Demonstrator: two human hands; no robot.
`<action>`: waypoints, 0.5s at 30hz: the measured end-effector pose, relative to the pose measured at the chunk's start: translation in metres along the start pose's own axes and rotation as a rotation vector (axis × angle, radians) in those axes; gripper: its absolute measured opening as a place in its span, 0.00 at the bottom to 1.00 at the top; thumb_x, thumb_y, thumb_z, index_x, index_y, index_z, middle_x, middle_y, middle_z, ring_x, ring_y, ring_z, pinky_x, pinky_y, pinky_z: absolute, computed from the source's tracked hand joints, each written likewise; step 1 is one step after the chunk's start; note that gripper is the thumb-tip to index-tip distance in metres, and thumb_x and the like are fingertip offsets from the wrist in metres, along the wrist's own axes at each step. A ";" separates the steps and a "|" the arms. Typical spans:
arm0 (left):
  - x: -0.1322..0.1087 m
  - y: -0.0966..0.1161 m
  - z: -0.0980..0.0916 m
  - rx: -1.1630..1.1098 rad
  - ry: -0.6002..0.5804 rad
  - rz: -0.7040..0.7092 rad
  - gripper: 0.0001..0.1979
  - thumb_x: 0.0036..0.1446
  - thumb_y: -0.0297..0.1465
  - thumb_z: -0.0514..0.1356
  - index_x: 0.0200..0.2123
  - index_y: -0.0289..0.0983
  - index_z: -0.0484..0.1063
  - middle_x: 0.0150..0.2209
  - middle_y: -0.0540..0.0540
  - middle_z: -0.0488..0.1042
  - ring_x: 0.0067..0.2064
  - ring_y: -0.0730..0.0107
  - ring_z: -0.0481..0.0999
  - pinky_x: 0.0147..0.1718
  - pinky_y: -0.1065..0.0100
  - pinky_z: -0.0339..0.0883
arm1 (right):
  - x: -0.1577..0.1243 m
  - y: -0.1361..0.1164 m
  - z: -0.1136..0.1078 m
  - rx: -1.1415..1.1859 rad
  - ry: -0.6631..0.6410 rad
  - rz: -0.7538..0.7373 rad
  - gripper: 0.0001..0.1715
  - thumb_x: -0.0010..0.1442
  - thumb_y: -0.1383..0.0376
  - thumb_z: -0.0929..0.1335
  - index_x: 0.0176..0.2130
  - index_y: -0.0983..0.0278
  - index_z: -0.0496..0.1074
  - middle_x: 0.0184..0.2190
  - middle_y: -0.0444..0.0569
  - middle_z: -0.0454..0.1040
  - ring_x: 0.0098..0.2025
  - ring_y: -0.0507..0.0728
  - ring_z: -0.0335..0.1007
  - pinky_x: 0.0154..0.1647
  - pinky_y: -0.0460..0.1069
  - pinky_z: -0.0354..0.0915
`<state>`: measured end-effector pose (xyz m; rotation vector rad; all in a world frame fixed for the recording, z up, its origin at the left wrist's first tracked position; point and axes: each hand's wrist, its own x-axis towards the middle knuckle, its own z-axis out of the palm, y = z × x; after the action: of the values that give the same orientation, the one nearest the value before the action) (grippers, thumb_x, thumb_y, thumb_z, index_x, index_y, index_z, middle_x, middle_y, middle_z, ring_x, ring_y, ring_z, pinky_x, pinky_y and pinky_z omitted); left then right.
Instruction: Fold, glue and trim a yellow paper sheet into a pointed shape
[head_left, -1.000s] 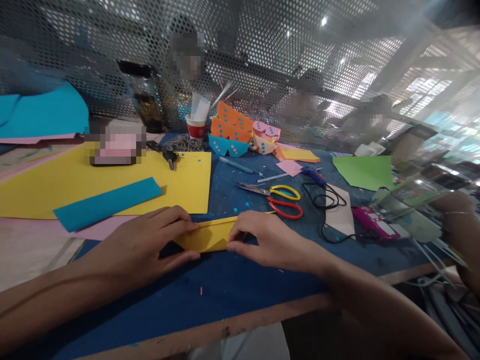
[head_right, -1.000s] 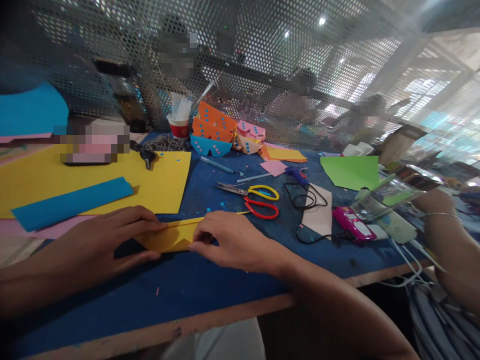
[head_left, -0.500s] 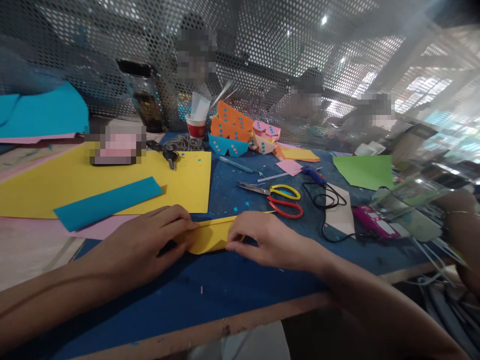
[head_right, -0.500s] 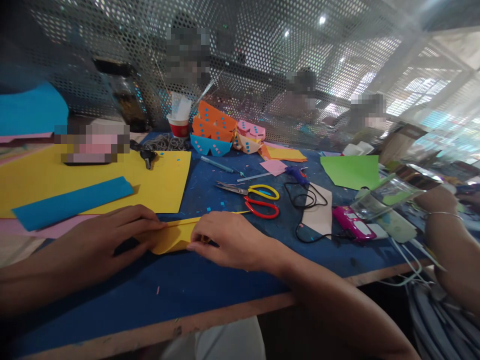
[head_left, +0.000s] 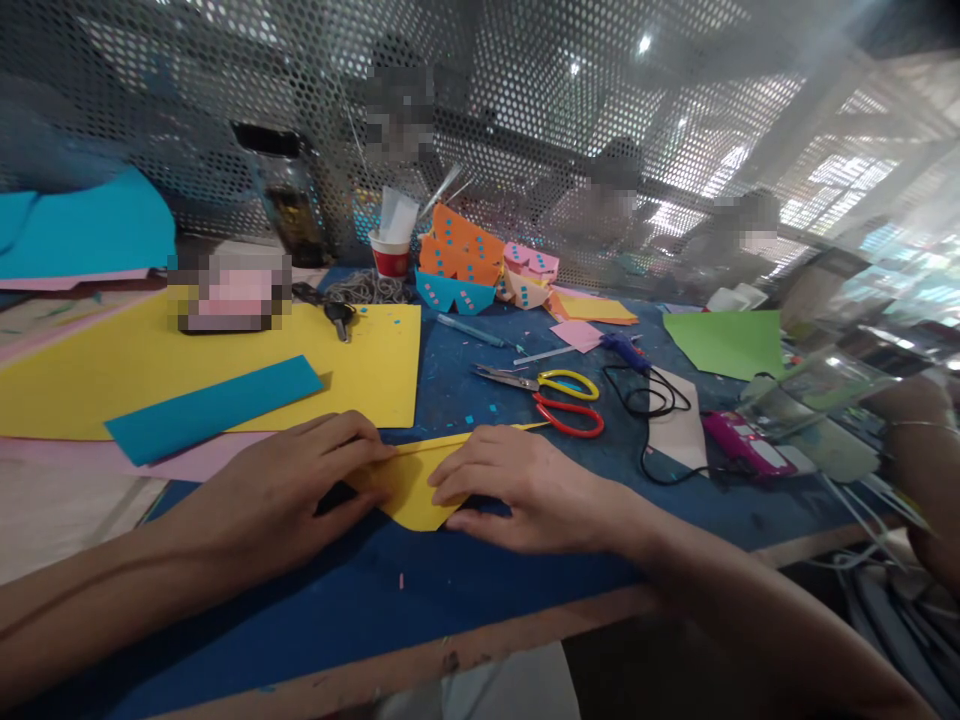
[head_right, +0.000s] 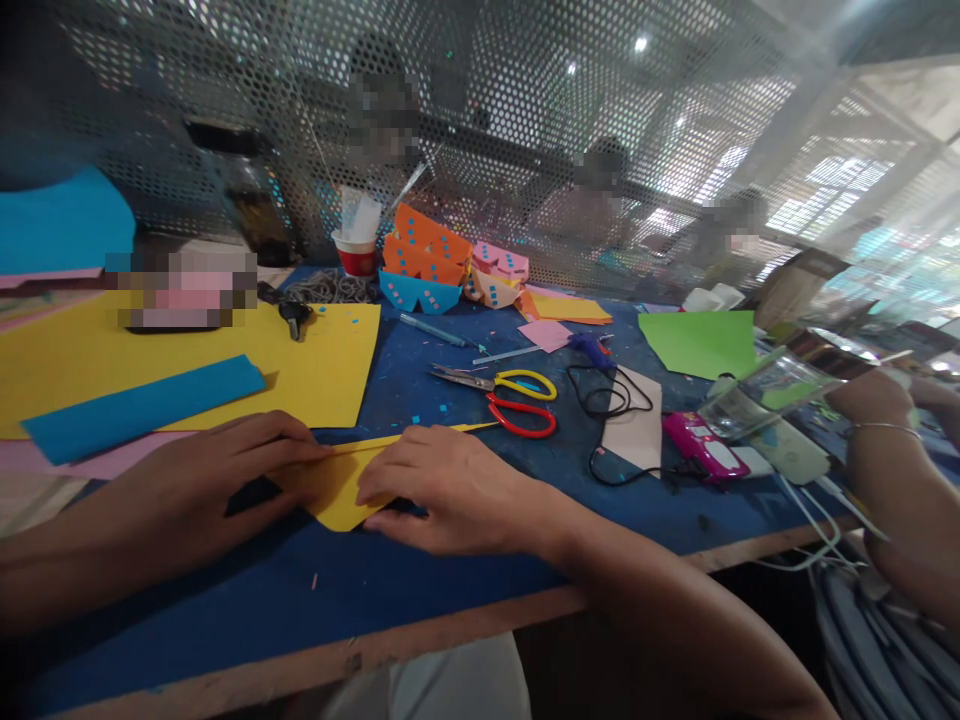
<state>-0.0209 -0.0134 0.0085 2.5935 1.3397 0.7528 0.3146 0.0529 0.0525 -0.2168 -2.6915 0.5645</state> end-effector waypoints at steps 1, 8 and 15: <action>0.000 0.000 0.000 0.003 0.005 -0.002 0.15 0.81 0.42 0.61 0.57 0.46 0.87 0.51 0.45 0.88 0.47 0.54 0.90 0.46 0.58 0.83 | 0.001 0.000 0.000 -0.008 -0.022 0.003 0.04 0.86 0.63 0.74 0.55 0.60 0.83 0.57 0.54 0.93 0.61 0.62 0.89 0.69 0.59 0.79; 0.000 0.004 -0.003 0.041 -0.040 -0.010 0.16 0.82 0.41 0.60 0.58 0.45 0.87 0.52 0.44 0.89 0.48 0.56 0.91 0.46 0.60 0.83 | 0.004 -0.001 -0.002 -0.020 -0.067 0.024 0.08 0.87 0.65 0.73 0.51 0.59 0.85 0.52 0.53 0.94 0.56 0.62 0.89 0.62 0.58 0.81; -0.002 0.002 0.001 0.049 -0.004 -0.016 0.16 0.84 0.42 0.59 0.60 0.48 0.85 0.53 0.47 0.88 0.49 0.57 0.90 0.45 0.60 0.81 | 0.000 0.001 0.001 -0.033 -0.052 0.026 0.12 0.88 0.61 0.73 0.51 0.61 0.87 0.51 0.53 0.92 0.53 0.59 0.89 0.58 0.54 0.81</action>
<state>-0.0198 -0.0165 0.0078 2.6172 1.3929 0.7204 0.3144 0.0535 0.0514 -0.2495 -2.7533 0.5405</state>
